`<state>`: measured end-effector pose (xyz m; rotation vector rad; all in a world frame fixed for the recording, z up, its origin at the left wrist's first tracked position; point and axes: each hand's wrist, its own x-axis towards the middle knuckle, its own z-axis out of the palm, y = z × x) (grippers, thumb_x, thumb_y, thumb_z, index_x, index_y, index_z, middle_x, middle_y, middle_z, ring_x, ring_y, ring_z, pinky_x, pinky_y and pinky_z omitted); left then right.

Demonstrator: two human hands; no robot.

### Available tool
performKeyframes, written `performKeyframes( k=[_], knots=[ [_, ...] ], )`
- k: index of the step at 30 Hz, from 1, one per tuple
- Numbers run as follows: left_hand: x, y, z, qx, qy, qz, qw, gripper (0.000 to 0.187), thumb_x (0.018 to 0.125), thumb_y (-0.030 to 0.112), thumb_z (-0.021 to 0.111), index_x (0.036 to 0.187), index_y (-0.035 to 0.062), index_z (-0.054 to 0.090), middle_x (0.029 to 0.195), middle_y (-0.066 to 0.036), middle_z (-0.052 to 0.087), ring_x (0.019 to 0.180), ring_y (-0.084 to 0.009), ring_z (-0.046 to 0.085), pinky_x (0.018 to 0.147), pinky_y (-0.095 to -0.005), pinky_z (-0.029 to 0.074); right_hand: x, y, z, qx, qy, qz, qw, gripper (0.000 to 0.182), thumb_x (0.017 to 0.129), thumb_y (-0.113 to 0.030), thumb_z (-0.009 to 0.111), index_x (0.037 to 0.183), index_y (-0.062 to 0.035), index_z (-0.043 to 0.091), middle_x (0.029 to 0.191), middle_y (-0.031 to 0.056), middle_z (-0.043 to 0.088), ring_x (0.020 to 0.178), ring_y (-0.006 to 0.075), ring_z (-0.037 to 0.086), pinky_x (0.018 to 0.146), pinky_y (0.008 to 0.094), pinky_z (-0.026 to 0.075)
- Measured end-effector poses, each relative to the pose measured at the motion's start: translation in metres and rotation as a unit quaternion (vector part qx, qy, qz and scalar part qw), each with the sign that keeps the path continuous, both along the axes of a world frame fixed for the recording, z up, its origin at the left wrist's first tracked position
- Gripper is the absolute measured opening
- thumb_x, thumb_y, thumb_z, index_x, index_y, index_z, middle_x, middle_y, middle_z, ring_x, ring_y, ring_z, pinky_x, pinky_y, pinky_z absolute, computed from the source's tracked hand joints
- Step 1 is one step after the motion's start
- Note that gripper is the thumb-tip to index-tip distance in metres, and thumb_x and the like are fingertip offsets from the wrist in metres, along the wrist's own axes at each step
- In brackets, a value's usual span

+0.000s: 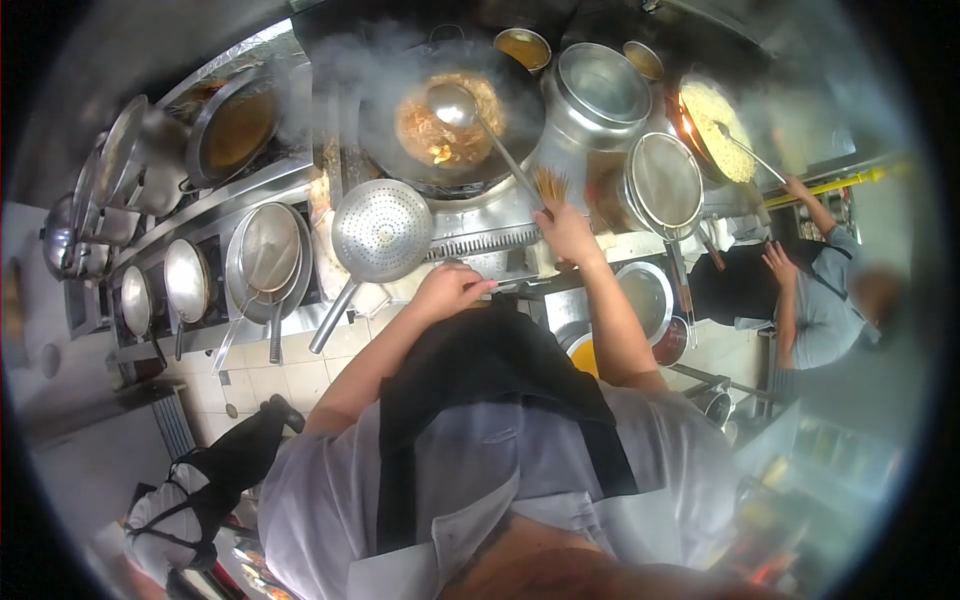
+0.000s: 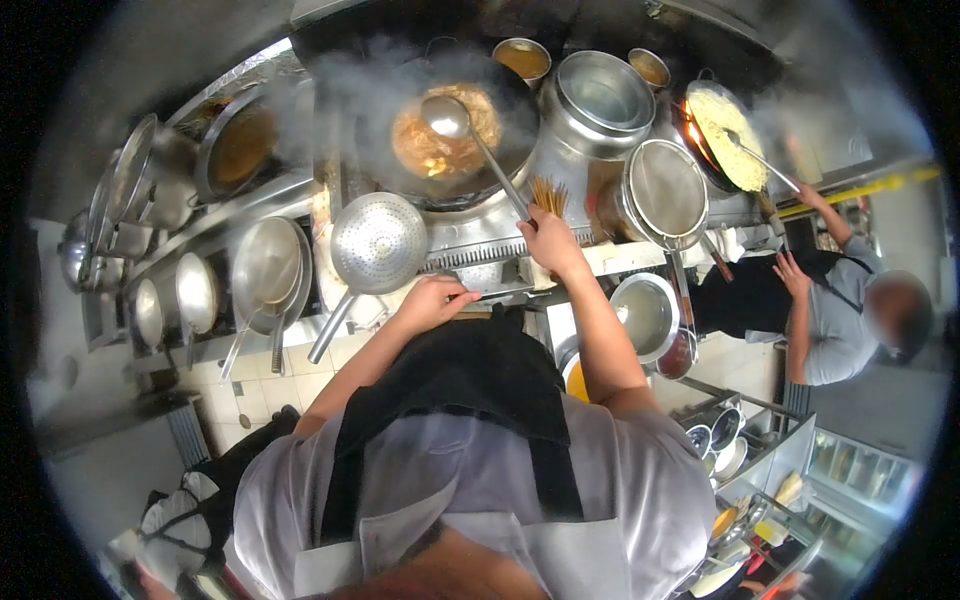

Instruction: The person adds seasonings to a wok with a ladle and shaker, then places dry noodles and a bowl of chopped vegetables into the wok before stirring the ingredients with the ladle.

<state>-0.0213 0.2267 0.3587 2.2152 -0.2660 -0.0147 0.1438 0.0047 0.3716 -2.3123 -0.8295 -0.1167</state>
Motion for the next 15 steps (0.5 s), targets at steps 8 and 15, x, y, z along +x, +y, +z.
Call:
performKeyframes(
  k=[8,15],
  knots=[
    [-0.007,-0.002,0.002,-0.010,0.004,-0.007,1.000,0.033,0.090,0.033,0.069,0.078,0.0027,0.072,0.071,-0.015,0.065,0.068,-0.0332,0.063,0.064,-0.0413,0.050,0.015,0.020,0.008,-0.038,0.325,-0.112,0.938,0.032,0.097,-0.026,0.058,0.116,-0.0004,0.061,0.061,0.0166,0.061,0.039,0.0251,0.056,0.038,0.0401,0.044],
    [-0.011,0.001,-0.004,0.020,0.023,-0.020,0.999,0.035,0.091,0.036,0.067,0.078,0.0029,0.073,0.072,-0.015,0.067,0.069,-0.0332,0.065,0.065,-0.0428,0.051,0.002,0.030,0.019,-0.050,0.286,-0.111,0.950,0.033,0.096,-0.025,0.058,0.120,-0.0017,0.061,0.065,0.0201,0.064,0.043,0.0293,0.061,0.040,0.0415,0.047]
  ],
)
